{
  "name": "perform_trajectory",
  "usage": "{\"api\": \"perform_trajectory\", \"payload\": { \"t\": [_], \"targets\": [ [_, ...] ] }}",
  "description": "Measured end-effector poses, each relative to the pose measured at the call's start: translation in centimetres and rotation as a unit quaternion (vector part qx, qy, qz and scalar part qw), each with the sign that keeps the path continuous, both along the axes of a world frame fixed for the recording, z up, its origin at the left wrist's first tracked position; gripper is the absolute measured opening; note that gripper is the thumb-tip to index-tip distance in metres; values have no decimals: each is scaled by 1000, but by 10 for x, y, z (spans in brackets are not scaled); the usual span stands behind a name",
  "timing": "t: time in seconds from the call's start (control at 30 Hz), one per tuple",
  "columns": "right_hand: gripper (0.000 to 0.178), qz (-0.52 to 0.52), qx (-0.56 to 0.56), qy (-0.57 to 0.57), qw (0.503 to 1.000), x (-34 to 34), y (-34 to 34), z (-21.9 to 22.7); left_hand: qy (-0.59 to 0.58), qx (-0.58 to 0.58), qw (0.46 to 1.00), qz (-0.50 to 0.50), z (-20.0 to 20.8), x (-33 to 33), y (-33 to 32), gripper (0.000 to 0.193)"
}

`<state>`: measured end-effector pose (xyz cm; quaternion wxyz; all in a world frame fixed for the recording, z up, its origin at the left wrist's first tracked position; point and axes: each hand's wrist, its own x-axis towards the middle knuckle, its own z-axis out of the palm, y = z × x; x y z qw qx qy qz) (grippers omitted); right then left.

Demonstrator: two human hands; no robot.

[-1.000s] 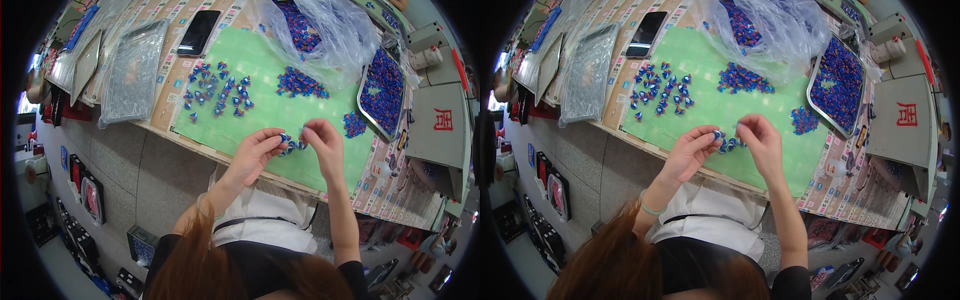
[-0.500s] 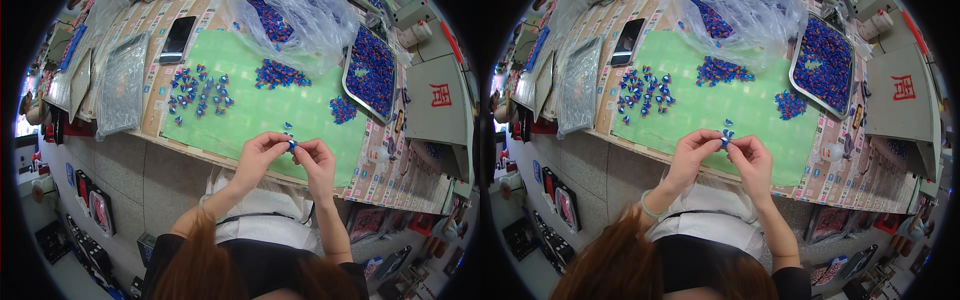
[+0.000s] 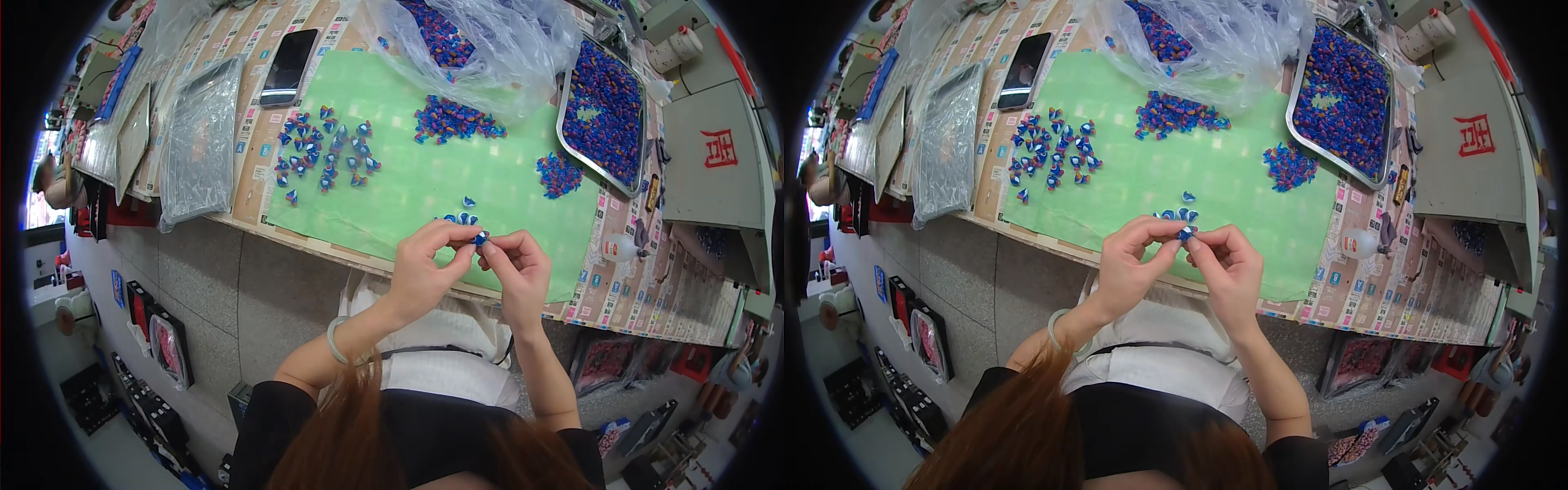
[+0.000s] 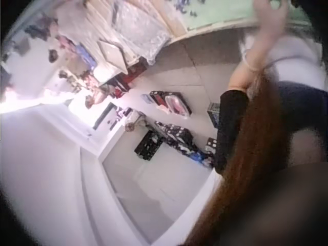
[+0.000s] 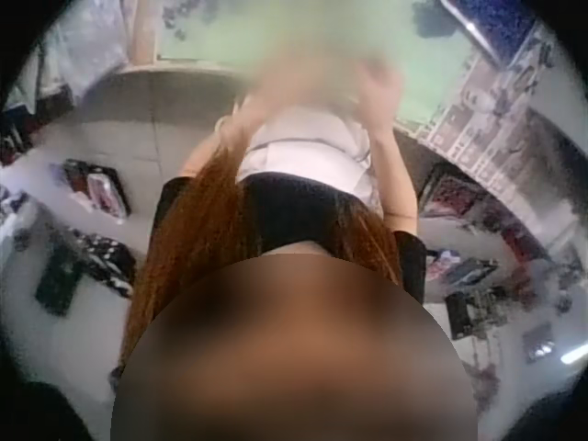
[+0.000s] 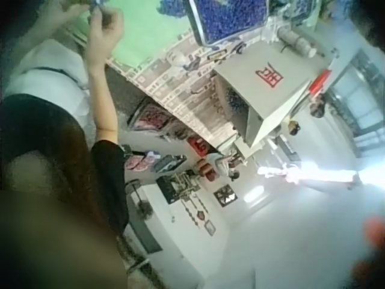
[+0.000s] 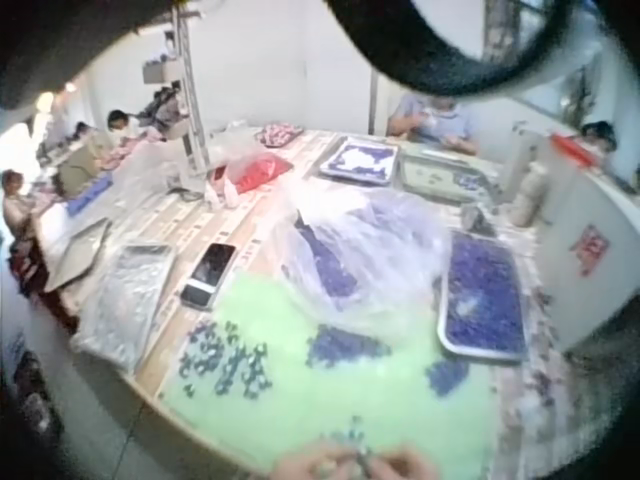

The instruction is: Apply glue to small blue components and assemble them on a workbench.

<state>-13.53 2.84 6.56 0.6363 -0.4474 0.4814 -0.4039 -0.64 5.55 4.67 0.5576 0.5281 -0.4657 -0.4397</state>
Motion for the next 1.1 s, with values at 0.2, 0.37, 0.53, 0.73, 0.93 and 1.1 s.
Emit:
{"api": "perform_trajectory", "payload": {
  "t": [0.2,0.37,0.53,0.73,0.93,1.1],
  "targets": [
    [4,-2,4,-22,1000,-3,-1,2,89,-15,996,3,-1,-3,-1,19],
    [4,25,229,-242,943,-15,-10,5,79,1,993,-90,7,8,-4,24],
    [11,39,56,-44,997,-7,2,10,309,162,934,-76,7,10,-4,19],
    [16,44,-41,-46,997,-5,6,10,447,207,862,-118,10,12,-1,16],
    [13,44,-117,10,992,-11,5,11,429,212,870,-120,13,14,-2,17],
    [12,38,-122,29,991,-15,5,7,461,259,840,-124,14,14,-2,14]
  ]
}}
